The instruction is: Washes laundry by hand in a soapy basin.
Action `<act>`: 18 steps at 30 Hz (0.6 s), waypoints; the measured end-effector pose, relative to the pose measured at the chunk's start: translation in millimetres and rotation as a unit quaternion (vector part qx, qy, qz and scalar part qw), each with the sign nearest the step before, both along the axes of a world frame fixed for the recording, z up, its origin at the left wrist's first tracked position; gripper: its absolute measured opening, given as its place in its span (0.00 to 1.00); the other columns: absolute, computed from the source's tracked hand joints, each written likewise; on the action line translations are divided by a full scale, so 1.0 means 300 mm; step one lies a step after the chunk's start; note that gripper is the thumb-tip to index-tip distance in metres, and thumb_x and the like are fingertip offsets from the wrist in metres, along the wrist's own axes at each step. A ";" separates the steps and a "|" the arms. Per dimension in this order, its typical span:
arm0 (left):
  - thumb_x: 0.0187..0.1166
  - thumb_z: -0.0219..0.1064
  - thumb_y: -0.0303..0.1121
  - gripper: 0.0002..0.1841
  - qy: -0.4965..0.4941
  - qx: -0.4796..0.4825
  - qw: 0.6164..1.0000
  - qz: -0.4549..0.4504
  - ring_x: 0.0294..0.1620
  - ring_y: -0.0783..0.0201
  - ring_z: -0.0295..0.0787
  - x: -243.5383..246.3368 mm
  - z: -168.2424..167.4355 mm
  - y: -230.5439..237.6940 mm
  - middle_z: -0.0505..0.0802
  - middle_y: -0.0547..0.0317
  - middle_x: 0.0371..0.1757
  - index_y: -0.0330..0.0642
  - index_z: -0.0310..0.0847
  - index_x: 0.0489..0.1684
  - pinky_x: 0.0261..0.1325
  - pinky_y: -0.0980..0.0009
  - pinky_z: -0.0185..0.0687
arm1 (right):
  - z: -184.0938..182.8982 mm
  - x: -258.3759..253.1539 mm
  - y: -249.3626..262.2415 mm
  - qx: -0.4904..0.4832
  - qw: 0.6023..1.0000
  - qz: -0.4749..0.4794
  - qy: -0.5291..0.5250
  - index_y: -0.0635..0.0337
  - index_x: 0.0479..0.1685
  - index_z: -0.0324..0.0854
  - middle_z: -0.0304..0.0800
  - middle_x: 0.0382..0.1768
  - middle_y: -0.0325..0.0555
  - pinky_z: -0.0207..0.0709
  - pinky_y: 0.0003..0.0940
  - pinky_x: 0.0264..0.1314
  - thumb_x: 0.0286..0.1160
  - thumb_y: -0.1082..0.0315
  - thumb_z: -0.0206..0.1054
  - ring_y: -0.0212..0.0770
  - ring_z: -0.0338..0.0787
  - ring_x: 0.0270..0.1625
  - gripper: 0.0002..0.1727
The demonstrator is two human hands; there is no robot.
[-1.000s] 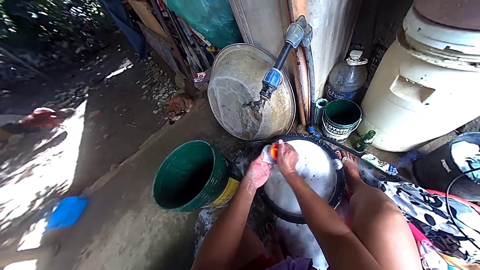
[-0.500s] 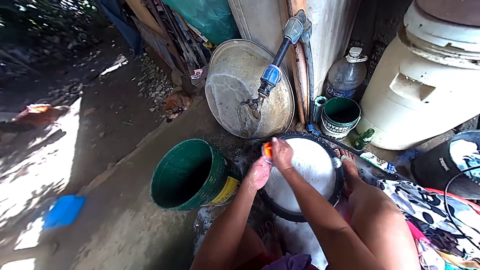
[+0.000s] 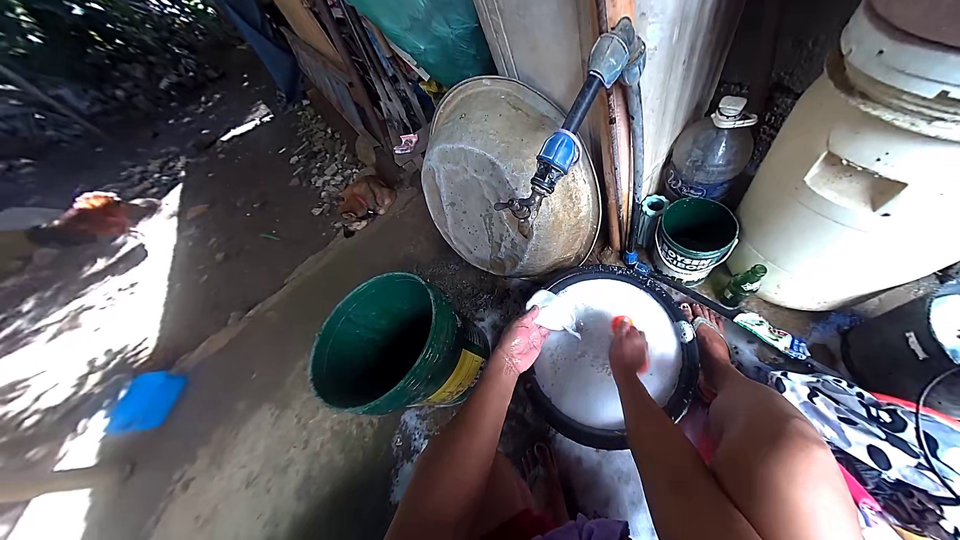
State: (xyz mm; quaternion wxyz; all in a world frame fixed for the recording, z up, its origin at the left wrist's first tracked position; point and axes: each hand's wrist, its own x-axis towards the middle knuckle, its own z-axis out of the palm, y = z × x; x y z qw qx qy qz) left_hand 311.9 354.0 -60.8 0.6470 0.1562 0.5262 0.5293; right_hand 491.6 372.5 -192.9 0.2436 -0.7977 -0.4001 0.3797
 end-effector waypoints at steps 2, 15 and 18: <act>0.96 0.42 0.36 0.22 0.007 -0.016 1.000 0.014 0.63 0.53 0.85 -0.009 -0.012 0.004 0.82 0.41 0.69 0.35 0.57 0.83 0.66 0.60 0.82 | -0.120 0.033 -0.073 -0.068 0.997 0.019 0.018 0.72 0.69 0.81 0.79 0.74 0.73 0.68 0.61 0.83 0.94 0.53 0.47 0.67 0.77 0.80 0.30; 0.96 0.31 0.46 0.25 -0.049 0.015 0.999 -0.012 0.53 0.61 0.87 0.055 0.037 -0.072 0.90 0.53 0.53 0.42 0.71 0.70 0.56 0.63 0.84 | 0.392 -0.260 -0.011 0.423 0.894 0.142 0.037 0.75 0.33 0.90 0.94 0.38 0.64 0.85 0.57 0.55 0.88 0.61 0.44 0.61 0.95 0.48 0.31; 0.97 0.32 0.44 0.26 -0.044 0.029 0.997 -0.054 0.71 0.58 0.80 0.003 0.032 -0.047 0.82 0.49 0.74 0.42 0.57 0.87 0.72 0.62 0.76 | 0.361 -0.186 0.041 0.338 0.931 0.133 -0.026 0.73 0.36 0.89 0.95 0.42 0.65 0.81 0.63 0.56 0.90 0.56 0.40 0.63 0.94 0.53 0.34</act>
